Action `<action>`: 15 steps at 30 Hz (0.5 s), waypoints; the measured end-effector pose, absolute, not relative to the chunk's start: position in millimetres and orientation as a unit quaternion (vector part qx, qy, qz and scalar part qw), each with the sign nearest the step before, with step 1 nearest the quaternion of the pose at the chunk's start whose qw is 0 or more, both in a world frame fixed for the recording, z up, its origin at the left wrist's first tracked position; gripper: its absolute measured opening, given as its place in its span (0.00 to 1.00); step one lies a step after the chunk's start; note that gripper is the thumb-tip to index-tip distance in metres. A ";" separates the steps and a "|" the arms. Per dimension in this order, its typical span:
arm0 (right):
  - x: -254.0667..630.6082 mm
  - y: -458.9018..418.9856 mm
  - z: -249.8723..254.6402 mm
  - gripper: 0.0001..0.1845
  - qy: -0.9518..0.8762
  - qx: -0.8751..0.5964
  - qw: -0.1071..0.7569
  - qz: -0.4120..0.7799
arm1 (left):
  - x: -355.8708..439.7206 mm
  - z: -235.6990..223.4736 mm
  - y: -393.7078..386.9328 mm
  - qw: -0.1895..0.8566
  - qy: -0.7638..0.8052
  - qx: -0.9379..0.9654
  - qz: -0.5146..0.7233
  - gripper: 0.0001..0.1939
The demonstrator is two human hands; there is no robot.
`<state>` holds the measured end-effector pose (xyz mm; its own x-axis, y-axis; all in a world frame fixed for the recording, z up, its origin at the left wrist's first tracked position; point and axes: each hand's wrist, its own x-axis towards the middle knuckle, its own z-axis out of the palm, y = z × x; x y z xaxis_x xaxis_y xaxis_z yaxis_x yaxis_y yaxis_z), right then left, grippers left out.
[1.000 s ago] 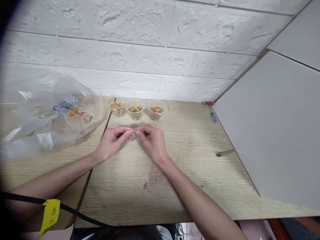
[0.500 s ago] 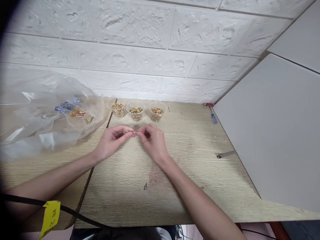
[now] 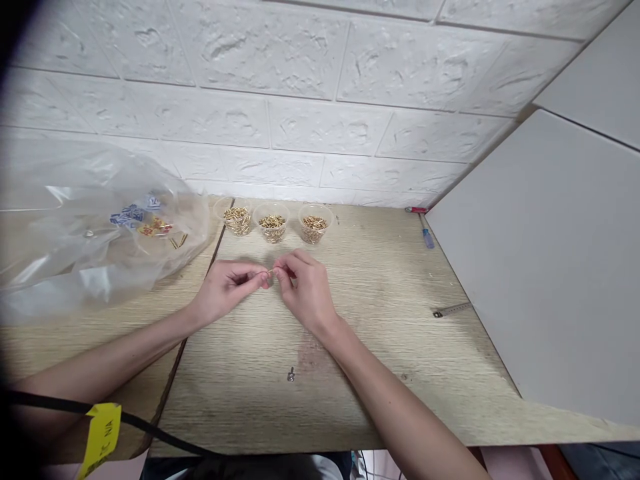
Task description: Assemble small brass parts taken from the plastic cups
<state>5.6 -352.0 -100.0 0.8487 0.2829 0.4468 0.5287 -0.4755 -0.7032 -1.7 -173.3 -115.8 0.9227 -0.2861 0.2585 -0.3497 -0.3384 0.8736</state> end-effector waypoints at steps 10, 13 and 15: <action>3.2 -347.9 -104.0 0.09 -0.225 -0.846 0.468 -0.119 | -1.4 -117.5 -172.6 0.522 -0.185 0.832 0.016 0.16; 7.7 -348.4 -105.1 0.07 -0.190 -0.830 0.517 -0.090 | 0.3 -118.0 -177.1 0.521 -0.176 0.835 0.008 0.17; 11.3 -350.2 -104.8 0.07 -0.169 -0.807 0.563 -0.052 | 1.1 -114.7 -179.5 0.523 -0.173 0.834 0.001 0.18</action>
